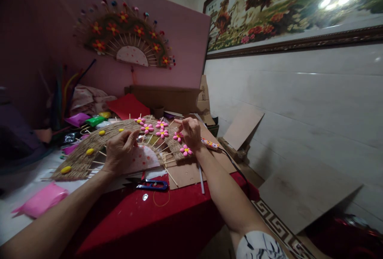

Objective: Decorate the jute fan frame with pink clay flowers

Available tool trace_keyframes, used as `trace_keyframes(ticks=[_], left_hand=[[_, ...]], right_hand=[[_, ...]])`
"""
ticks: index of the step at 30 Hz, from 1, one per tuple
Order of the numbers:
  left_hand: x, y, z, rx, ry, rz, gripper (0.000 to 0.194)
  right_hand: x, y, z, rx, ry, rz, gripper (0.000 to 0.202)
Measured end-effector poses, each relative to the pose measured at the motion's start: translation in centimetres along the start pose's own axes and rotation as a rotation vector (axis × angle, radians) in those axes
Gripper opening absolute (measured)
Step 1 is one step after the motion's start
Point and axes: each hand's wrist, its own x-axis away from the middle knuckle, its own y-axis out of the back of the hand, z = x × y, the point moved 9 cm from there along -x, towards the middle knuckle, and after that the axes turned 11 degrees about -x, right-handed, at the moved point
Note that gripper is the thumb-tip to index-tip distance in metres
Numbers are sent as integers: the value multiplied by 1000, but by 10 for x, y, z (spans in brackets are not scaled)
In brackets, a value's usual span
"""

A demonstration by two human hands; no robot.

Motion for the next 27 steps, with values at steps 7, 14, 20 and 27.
trace_keyframes(ticks=[7, 14, 20, 27], left_hand=[[0, 1, 0, 6, 2, -9, 35], [1, -2, 4, 22, 22, -16, 28], [1, -2, 4, 26, 27, -18, 25], [1, -3, 4, 35, 27, -6, 26]], right_hand=[[0, -1, -3, 6, -8, 8, 66], [0, 0, -2, 9, -16, 11, 66], [0, 0, -1, 9, 12, 6, 65], [0, -1, -1, 23, 22, 9, 64]])
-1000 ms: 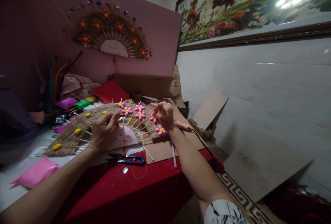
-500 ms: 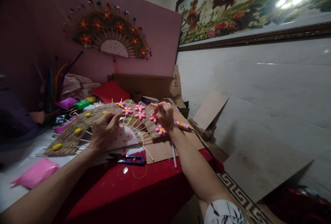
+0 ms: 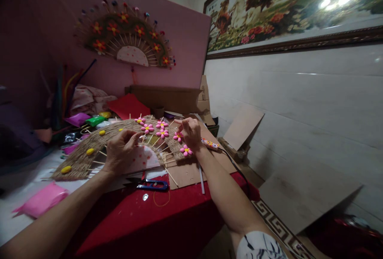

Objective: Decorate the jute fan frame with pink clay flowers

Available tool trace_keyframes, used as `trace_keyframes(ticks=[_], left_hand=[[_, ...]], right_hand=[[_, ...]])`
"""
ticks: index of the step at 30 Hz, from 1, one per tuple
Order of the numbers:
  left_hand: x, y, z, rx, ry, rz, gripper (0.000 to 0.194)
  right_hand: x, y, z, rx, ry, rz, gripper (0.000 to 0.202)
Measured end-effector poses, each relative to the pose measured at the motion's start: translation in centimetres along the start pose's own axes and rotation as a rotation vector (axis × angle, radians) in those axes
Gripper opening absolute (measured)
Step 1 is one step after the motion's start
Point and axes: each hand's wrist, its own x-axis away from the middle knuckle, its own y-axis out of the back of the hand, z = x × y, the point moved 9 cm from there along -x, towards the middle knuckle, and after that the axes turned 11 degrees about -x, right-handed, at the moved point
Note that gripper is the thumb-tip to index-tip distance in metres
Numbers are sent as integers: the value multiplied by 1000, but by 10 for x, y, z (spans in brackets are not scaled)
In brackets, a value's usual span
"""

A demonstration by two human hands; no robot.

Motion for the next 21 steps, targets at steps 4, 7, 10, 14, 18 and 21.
trace_keyframes(ticks=[4, 7, 10, 14, 18, 21], left_hand=[[0, 0, 1, 3, 0, -10, 25], [0, -1, 1, 17, -2, -7, 24], [0, 1, -1, 10, -14, -11, 23], [0, 2, -2, -12, -25, -15, 22], [-1, -1, 0, -12, -22, -10, 21], [0, -2, 3, -5, -27, -21, 21]], right_hand=[[0, 0, 0, 1, -2, -8, 65], [0, 0, 0, 10, -5, -6, 65], [0, 0, -1, 23, -10, 4, 66], [-1, 2, 3, 1, 2, -14, 64], [-2, -4, 10, -71, 41, 41, 65], [-3, -13, 13, -127, 42, 130, 72]])
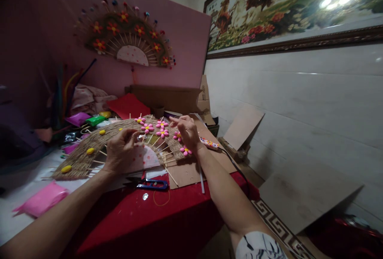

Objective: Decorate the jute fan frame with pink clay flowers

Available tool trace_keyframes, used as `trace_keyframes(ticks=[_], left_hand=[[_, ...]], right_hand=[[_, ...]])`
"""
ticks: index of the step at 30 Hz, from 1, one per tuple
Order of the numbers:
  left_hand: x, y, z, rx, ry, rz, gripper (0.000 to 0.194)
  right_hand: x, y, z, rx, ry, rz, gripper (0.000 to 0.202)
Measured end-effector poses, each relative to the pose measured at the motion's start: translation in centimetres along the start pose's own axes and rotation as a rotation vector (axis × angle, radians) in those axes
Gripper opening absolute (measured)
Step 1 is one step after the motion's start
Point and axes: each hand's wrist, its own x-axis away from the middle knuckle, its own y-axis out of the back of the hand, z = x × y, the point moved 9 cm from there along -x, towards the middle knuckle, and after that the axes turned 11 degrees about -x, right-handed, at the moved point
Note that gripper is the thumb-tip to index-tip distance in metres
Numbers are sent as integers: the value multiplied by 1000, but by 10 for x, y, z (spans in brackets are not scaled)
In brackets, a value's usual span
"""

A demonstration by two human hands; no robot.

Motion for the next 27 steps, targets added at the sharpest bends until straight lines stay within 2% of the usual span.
trace_keyframes(ticks=[6, 12, 27], left_hand=[[0, -3, 4, 17, 24, 1, 23], [-1, 0, 1, 1, 33, -3, 23], [-1, 2, -1, 6, 12, -21, 22]], right_hand=[[1, -16, 5, -21, -29, 163, 77], [1, -27, 7, 18, -31, 258, 81], [2, -31, 9, 4, -21, 282, 85]])
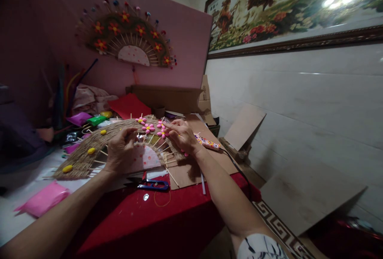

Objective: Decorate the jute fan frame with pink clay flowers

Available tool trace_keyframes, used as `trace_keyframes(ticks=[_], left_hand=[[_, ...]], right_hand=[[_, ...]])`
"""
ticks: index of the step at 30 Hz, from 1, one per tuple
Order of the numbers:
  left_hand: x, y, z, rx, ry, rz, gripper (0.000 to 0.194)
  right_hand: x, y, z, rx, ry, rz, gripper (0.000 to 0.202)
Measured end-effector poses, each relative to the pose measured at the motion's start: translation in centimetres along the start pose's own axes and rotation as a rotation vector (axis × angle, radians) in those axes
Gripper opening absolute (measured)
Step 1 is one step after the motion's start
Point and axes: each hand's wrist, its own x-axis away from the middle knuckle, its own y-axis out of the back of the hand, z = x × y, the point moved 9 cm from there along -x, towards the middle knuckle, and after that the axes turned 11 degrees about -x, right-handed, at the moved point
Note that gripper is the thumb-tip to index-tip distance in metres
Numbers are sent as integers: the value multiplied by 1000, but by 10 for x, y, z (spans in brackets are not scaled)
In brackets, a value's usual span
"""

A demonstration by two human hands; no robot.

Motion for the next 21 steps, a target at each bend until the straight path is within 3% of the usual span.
trace_keyframes(ticks=[21], left_hand=[[0, 6, -5, -5, -4, -23, 23]], right_hand=[[1, 0, -1, 22, -23, 12, 81]])
